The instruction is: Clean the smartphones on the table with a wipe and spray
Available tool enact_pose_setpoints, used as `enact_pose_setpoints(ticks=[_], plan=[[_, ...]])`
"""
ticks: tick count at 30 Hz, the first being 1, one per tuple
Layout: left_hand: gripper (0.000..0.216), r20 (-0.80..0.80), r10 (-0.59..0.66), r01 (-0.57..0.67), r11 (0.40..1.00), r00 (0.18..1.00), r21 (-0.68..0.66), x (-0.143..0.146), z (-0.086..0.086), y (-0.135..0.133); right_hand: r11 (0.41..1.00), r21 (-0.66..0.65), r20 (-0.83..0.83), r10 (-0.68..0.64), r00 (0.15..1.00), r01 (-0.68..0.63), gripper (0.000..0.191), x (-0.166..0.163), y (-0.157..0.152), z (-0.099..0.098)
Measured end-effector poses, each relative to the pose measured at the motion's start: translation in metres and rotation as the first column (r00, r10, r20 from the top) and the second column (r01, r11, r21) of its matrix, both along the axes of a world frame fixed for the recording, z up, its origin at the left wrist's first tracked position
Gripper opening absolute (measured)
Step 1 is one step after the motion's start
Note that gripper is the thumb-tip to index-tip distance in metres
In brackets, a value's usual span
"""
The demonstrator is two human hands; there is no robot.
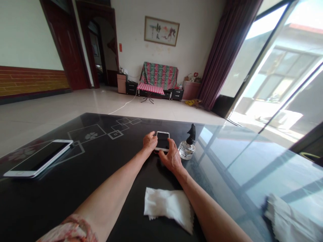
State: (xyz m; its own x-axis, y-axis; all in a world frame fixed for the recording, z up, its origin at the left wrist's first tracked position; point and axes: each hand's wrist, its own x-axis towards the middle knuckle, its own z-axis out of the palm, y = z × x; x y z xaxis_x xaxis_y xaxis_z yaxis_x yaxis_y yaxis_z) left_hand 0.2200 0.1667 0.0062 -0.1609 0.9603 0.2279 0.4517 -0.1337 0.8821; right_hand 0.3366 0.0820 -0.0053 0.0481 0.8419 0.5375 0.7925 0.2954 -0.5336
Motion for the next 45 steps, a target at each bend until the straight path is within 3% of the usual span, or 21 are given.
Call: enact_pose_setpoints(ticks=[5, 10, 18, 24, 34, 40, 45], plan=[[0.023, -0.209, -0.101, 0.091, 0.994, 0.973, -0.057, 0.000, 0.007, -0.010, 1.000, -0.013, -0.007, 0.000, 1.000, 0.000, 0.066, -0.002, 0.000, -0.001], [0.034, -0.117, -0.104, 0.101, 0.994, 0.988, -0.034, 0.004, 0.008, -0.012, 0.999, -0.046, 0.003, 0.001, 1.000, -0.001, 0.061, -0.001, 0.003, 0.000], [0.030, -0.136, -0.150, 0.149, 0.989, 0.979, -0.017, 0.003, 0.009, -0.007, 0.998, -0.057, -0.026, -0.041, 0.999, 0.039, 0.063, -0.002, 0.005, 0.000], [0.022, -0.348, -0.120, 0.100, 0.992, 0.930, -0.075, 0.005, 0.015, -0.010, 0.999, -0.033, 0.023, 0.000, 1.000, 0.001, 0.069, -0.002, 0.001, -0.001], [0.027, -0.403, -0.040, 0.023, 0.999, 0.914, -0.047, 0.011, 0.008, -0.023, 1.000, -0.021, 0.072, -0.002, 0.997, 0.003, 0.069, -0.002, 0.003, -0.003], [0.034, -0.320, -0.013, 0.007, 1.000, 0.947, -0.020, 0.010, 0.002, -0.018, 0.997, 0.082, 0.148, -0.007, 0.989, -0.005, 0.071, 0.000, 0.010, -0.008], [0.035, -0.365, -0.090, 0.077, 0.996, 0.927, -0.048, 0.004, 0.006, -0.023, 0.965, 0.244, 0.283, 0.023, 0.959, -0.095, 0.063, -0.001, 0.008, -0.006]])
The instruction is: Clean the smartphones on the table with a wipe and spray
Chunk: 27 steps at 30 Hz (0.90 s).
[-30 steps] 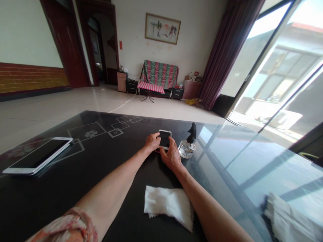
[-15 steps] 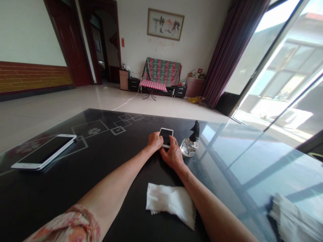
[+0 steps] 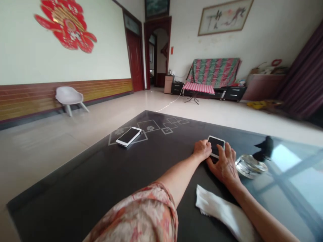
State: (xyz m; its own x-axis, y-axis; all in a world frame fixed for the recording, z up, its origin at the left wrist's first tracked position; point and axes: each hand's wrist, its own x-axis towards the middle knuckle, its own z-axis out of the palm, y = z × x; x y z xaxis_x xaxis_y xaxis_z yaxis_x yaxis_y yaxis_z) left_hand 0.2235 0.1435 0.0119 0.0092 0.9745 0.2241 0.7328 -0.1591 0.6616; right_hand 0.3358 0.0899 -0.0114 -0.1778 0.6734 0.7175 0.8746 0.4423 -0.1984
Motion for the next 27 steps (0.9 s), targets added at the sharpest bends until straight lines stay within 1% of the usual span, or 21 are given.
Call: enact_pose_setpoints(ticks=[3, 5, 8, 10, 11, 12, 13, 14, 16, 17, 19, 20, 21, 23, 25, 27], plan=[[0.036, 0.000, -0.001, 0.001, 1.000, 1.000, 0.023, -0.007, 0.004, -0.015, 0.999, 0.043, 0.092, 0.020, 0.996, -0.024, 0.054, -0.002, -0.006, 0.005], [0.038, -0.016, -0.006, 0.006, 1.000, 1.000, 0.009, -0.015, 0.005, -0.028, 0.998, 0.063, 0.160, 0.021, 0.987, -0.032, 0.051, -0.004, -0.009, 0.009], [0.038, -0.049, -0.036, 0.035, 0.999, 0.998, -0.012, -0.038, 0.006, -0.048, 0.991, 0.114, 0.284, 0.036, 0.958, -0.071, 0.049, -0.004, -0.011, 0.013], [0.034, -0.057, -0.045, 0.045, 0.999, 0.997, -0.011, -0.069, 0.010, -0.063, 0.981, 0.136, 0.392, 0.074, 0.917, -0.137, 0.046, -0.004, -0.010, 0.017], [0.033, -0.062, -0.043, 0.043, 0.999, 0.997, -0.004, -0.090, 0.014, -0.071, 0.973, 0.135, 0.453, 0.109, 0.885, -0.189, 0.045, -0.005, -0.010, 0.019], [0.036, -0.074, -0.038, 0.041, 0.999, 0.997, 0.035, -0.114, 0.018, -0.080, 0.961, 0.127, 0.509, 0.148, 0.848, -0.245, 0.045, -0.008, -0.010, 0.021], [0.038, -0.122, 0.007, 0.008, 0.993, 0.992, 0.119, -0.142, 0.024, -0.090, 0.948, 0.114, 0.552, 0.189, 0.812, -0.298, 0.046, -0.012, -0.010, 0.024], [0.039, -0.162, 0.099, -0.065, 0.977, 0.982, 0.202, -0.172, 0.029, -0.099, 0.934, 0.097, 0.579, 0.229, 0.783, -0.345, 0.047, -0.020, -0.012, 0.026], [0.047, -0.204, 0.328, -0.253, 0.912, 0.922, 0.323, -0.233, 0.038, -0.118, 0.924, 0.074, 0.550, 0.277, 0.788, -0.376, 0.048, -0.047, -0.016, 0.031], [0.054, -0.218, 0.430, -0.347, 0.877, 0.876, 0.333, -0.261, 0.040, -0.127, 0.924, 0.053, 0.510, 0.300, 0.806, -0.378, 0.049, -0.066, -0.018, 0.033], [0.072, -0.249, 0.581, -0.527, 0.812, 0.775, 0.252, -0.307, 0.037, -0.142, 0.914, -0.011, 0.403, 0.375, 0.835, -0.406, 0.051, -0.113, -0.024, 0.033], [0.080, -0.257, 0.633, -0.604, 0.774, 0.730, 0.189, -0.323, 0.033, -0.147, 0.908, -0.063, 0.332, 0.410, 0.849, -0.414, 0.053, -0.140, -0.026, 0.032], [0.086, -0.270, 0.656, -0.647, 0.751, 0.705, 0.134, -0.335, 0.027, -0.151, 0.898, -0.127, 0.259, 0.440, 0.860, -0.422, 0.053, -0.166, -0.027, 0.029], [0.088, -0.288, 0.661, -0.670, 0.738, 0.693, 0.081, -0.347, 0.015, -0.156, 0.858, -0.277, 0.107, 0.474, 0.874, -0.432, 0.054, -0.217, -0.027, 0.023], [0.084, -0.285, 0.658, -0.670, 0.739, 0.697, 0.070, -0.348, 0.005, -0.156, 0.806, -0.410, -0.016, 0.462, 0.887, -0.427, 0.055, -0.258, -0.023, 0.018], [0.078, -0.284, 0.643, -0.649, 0.756, 0.711, 0.087, -0.346, 0.000, -0.155, 0.777, -0.469, -0.087, 0.433, 0.897, -0.421, 0.054, -0.290, -0.015, 0.015]])
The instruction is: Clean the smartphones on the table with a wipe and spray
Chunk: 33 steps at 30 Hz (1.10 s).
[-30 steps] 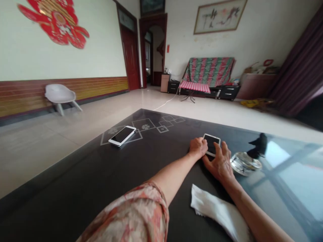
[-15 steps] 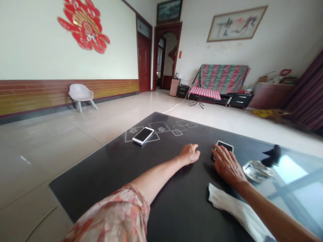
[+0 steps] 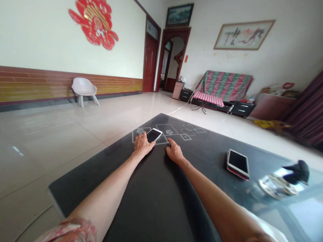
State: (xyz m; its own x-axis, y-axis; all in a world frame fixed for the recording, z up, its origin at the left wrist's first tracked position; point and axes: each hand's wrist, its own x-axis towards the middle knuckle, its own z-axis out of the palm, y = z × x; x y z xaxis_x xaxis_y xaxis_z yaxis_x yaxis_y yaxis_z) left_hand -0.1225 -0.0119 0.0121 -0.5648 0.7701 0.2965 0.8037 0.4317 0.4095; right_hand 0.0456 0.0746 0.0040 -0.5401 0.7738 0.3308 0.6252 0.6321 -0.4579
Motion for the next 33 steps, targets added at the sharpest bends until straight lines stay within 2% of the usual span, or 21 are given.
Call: enact_pose_setpoints(ticks=[4, 9, 14, 18, 21, 24, 30, 33], plan=[[0.075, -0.044, -0.016, 0.018, 0.999, 0.999, 0.035, 0.002, -0.002, 0.002, 0.994, -0.057, 0.010, -0.094, 0.995, 0.095, 0.056, -0.042, 0.023, 0.000], [0.070, -0.058, -0.016, 0.020, 0.997, 0.998, 0.074, 0.001, -0.005, 0.003, 0.979, -0.119, 0.033, -0.161, 0.986, 0.164, 0.057, -0.072, 0.045, 0.001], [0.069, -0.041, -0.032, 0.036, 0.994, 0.999, 0.107, 0.001, -0.005, 0.003, 0.979, -0.152, -0.032, -0.143, 0.989, 0.136, 0.055, -0.079, 0.052, 0.001], [0.066, -0.150, -0.053, 0.079, 0.981, 0.987, 0.178, 0.005, 0.000, 0.001, 0.974, -0.200, -0.152, -0.142, 0.978, 0.110, 0.053, -0.072, 0.053, 0.002], [0.065, -0.227, -0.108, 0.159, 0.963, 0.968, 0.220, 0.016, 0.007, 0.000, 0.975, -0.192, -0.266, -0.163, 0.950, 0.113, 0.053, -0.052, 0.053, 0.003], [0.067, -0.209, -0.207, 0.249, 0.947, 0.956, 0.204, 0.035, 0.011, -0.003, 0.977, -0.161, -0.303, -0.183, 0.935, 0.139, 0.053, -0.010, 0.046, 0.007], [0.064, -0.107, -0.430, 0.439, 0.894, 0.897, 0.092, 0.095, 0.011, -0.015, 0.966, -0.070, -0.107, -0.255, 0.961, 0.249, 0.054, 0.100, 0.004, 0.021], [0.061, -0.056, -0.494, 0.494, 0.869, 0.868, -0.021, 0.125, 0.012, -0.024, 0.950, -0.057, 0.009, -0.307, 0.952, 0.307, 0.052, 0.141, -0.019, 0.023]])
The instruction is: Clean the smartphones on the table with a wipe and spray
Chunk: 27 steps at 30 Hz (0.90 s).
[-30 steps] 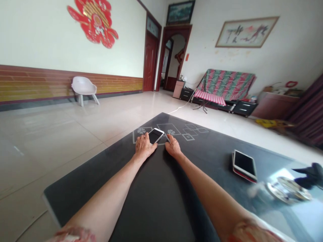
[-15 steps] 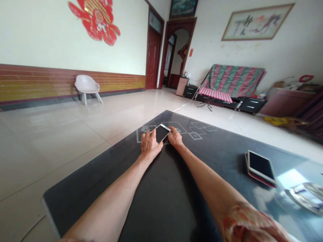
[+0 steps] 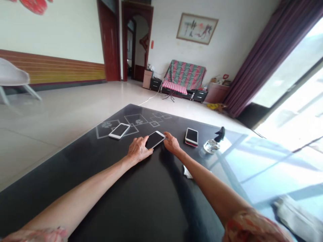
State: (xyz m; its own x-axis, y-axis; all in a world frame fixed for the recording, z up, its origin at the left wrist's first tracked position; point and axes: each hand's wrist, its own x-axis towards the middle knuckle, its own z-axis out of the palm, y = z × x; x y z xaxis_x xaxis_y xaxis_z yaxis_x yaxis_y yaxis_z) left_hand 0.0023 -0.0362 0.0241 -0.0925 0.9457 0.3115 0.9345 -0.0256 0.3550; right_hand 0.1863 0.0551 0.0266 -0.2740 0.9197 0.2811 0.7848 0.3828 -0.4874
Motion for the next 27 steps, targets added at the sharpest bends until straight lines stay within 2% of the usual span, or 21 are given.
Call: enact_pose_setpoints(ticks=[3, 9, 11, 13, 15, 17, 22, 27], plan=[[0.060, -0.048, -0.034, 0.031, 0.997, 0.998, -0.072, 0.026, 0.004, -0.010, 0.999, -0.048, 0.072, -0.018, 0.997, 0.022, 0.050, 0.025, -0.020, 0.000], [0.063, -0.120, -0.035, 0.023, 0.995, 0.992, -0.098, 0.073, 0.010, -0.026, 0.996, -0.091, 0.174, -0.007, 0.985, 0.023, 0.043, 0.058, -0.057, 0.004], [0.063, -0.119, -0.037, 0.023, 0.994, 0.992, -0.110, 0.086, 0.009, -0.028, 0.998, -0.047, 0.197, -0.020, 0.980, 0.029, 0.037, 0.074, -0.071, 0.007], [0.063, -0.119, -0.025, 0.010, 0.992, 0.993, -0.122, 0.097, 0.008, -0.029, 0.998, 0.051, 0.208, -0.050, 0.977, 0.040, 0.033, 0.093, -0.085, 0.011], [0.063, -0.128, -0.015, -0.002, 0.992, 0.992, -0.130, 0.104, 0.008, -0.030, 0.989, 0.143, 0.195, -0.064, 0.979, 0.036, 0.031, 0.113, -0.098, 0.014], [0.066, -0.146, -0.006, -0.015, 0.990, 0.989, -0.140, 0.109, 0.009, -0.031, 0.984, 0.178, 0.154, -0.060, 0.986, 0.032, 0.029, 0.132, -0.110, 0.016], [0.077, -0.209, -0.031, -0.008, 0.983, 0.977, -0.182, 0.119, 0.012, -0.033, 0.987, 0.140, 0.093, 0.073, 0.993, -0.085, 0.028, 0.164, -0.134, 0.015], [0.085, -0.218, -0.081, 0.036, 0.978, 0.973, -0.203, 0.123, 0.014, -0.034, 0.958, 0.139, 0.167, 0.227, 0.959, -0.251, 0.038, 0.165, -0.148, 0.002]])
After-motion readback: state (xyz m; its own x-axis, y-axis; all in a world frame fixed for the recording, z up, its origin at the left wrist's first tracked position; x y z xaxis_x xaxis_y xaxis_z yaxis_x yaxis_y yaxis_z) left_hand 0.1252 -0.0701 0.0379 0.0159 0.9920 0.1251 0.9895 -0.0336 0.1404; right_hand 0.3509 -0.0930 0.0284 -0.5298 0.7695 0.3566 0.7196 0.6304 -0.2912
